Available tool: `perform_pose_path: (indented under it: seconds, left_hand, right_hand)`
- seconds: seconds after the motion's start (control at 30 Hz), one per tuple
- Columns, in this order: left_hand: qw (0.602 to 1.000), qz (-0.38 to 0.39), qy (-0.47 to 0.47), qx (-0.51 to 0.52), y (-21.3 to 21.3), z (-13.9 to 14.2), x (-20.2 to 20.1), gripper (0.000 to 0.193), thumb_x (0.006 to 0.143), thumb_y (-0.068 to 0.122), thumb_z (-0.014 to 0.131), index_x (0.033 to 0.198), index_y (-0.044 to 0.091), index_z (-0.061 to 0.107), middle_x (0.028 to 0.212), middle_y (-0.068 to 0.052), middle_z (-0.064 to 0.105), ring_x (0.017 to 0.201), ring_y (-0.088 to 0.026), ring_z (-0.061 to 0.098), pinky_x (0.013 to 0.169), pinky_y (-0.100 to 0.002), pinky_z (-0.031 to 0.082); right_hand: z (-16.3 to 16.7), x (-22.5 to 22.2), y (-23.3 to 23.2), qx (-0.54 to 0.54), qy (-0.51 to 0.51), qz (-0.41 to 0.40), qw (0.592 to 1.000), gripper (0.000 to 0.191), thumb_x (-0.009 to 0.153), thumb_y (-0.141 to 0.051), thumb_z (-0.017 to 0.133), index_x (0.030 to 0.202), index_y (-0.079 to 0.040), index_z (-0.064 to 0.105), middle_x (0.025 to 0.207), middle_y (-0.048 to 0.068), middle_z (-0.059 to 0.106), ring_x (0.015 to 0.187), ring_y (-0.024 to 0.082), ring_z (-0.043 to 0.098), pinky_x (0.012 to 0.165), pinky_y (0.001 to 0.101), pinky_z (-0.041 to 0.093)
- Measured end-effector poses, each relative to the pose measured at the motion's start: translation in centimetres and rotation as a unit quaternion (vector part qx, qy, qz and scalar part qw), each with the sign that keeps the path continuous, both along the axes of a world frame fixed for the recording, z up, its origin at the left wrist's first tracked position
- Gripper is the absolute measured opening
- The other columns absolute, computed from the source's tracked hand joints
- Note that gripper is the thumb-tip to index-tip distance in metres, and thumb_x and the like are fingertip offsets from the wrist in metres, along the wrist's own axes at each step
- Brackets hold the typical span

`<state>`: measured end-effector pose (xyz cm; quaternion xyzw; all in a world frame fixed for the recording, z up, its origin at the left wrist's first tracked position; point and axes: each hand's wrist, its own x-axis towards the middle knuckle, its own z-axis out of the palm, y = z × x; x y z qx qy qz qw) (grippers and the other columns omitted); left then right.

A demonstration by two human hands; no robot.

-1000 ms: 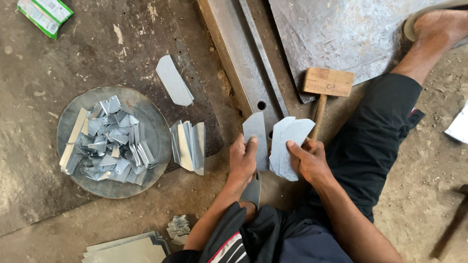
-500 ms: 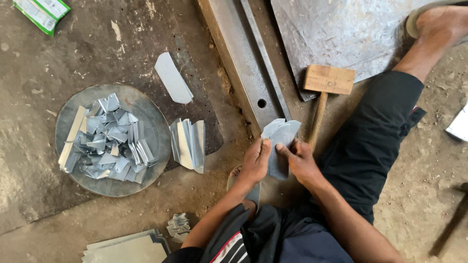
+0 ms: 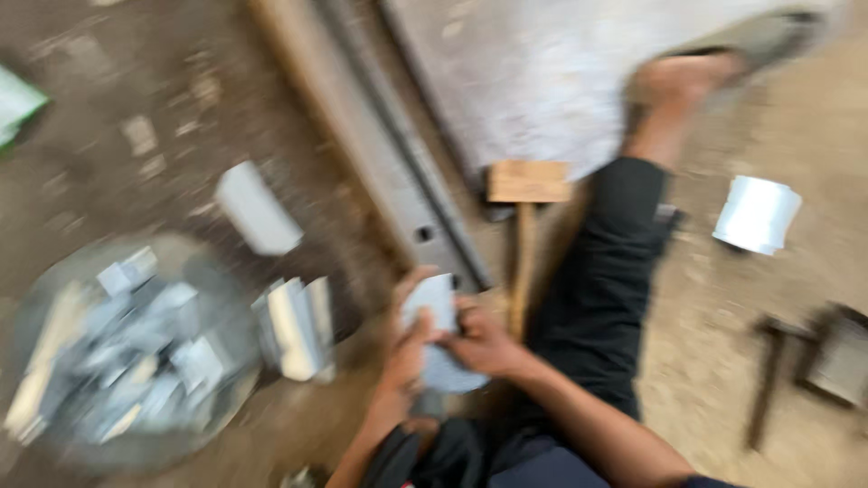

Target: The person sits on the floor and bends small flat metal pieces by hand, hammering them against a steel angle with a wooden mallet to fold them, then places the folded pieces onto a large metal plate that accumulates finished pieces.

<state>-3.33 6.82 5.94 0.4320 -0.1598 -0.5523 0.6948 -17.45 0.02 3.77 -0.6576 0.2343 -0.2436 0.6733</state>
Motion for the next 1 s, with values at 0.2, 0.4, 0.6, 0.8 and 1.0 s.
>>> perform_pose_path:
  seconds: [0.2,0.4,0.6,0.8,1.0]
  left_hand:
    - [0.985,0.137,0.082,-0.061,-1.0,1.4,2.6,0.069,0.101,0.031,0.07,0.16,0.023,0.035,0.11,-0.017,0.056,0.094,-0.032,0.06,0.082,-0.053,0.055]
    - [0.982,0.117,0.136,-0.059,-0.1,-0.4,2.2,0.06,0.103,0.039,0.066,0.156,0.03,0.038,0.107,-0.019,0.056,0.084,-0.032,0.056,0.068,-0.051,0.052]
    - [0.978,0.132,0.162,-0.03,0.6,-7.2,7.0,0.034,0.11,0.042,0.064,0.135,0.035,0.042,0.108,-0.01,0.051,0.096,-0.026,0.054,0.078,-0.044,0.049]
    - [0.953,0.064,0.294,-0.029,1.1,-11.3,8.4,0.029,0.106,0.053,0.059,0.132,0.048,0.046,0.11,-0.008,0.055,0.094,-0.026,0.058,0.082,-0.047,0.049]
    - [0.916,-0.147,0.367,-0.066,-1.3,-9.8,9.6,0.052,0.1,0.07,0.063,0.126,0.028,0.045,0.1,-0.014,0.053,0.092,-0.031,0.056,0.085,-0.056,0.047]
  right_hand:
    - [-0.7,0.6,2.1,0.003,0.181,0.039,0.983,0.044,0.108,-0.029,0.074,0.077,0.001,0.066,0.058,0.003,0.049,0.055,0.01,0.047,0.048,0.0326,0.038]
    - [2.8,1.5,2.7,0.156,0.144,-0.019,0.977,0.023,0.105,-0.022,0.069,0.106,0.0,0.067,0.075,0.002,0.062,0.072,0.009,0.059,0.062,0.0289,0.048]
    - [6.8,1.4,1.5,0.02,0.118,-0.029,0.992,0.052,0.092,-0.006,0.073,0.14,0.001,0.055,0.124,0.015,0.064,0.109,0.021,0.065,0.091,0.0325,0.055]
    - [6.7,0.7,1.3,0.021,0.079,-0.001,0.997,0.052,0.098,-0.002,0.072,0.148,0.0,0.058,0.141,0.017,0.065,0.124,0.025,0.067,0.104,0.0356,0.059]
    - [6.3,0.7,1.2,0.002,0.097,0.002,0.995,0.053,0.097,-0.004,0.075,0.147,-0.001,0.06,0.134,0.016,0.069,0.118,0.022,0.07,0.101,0.0334,0.06]
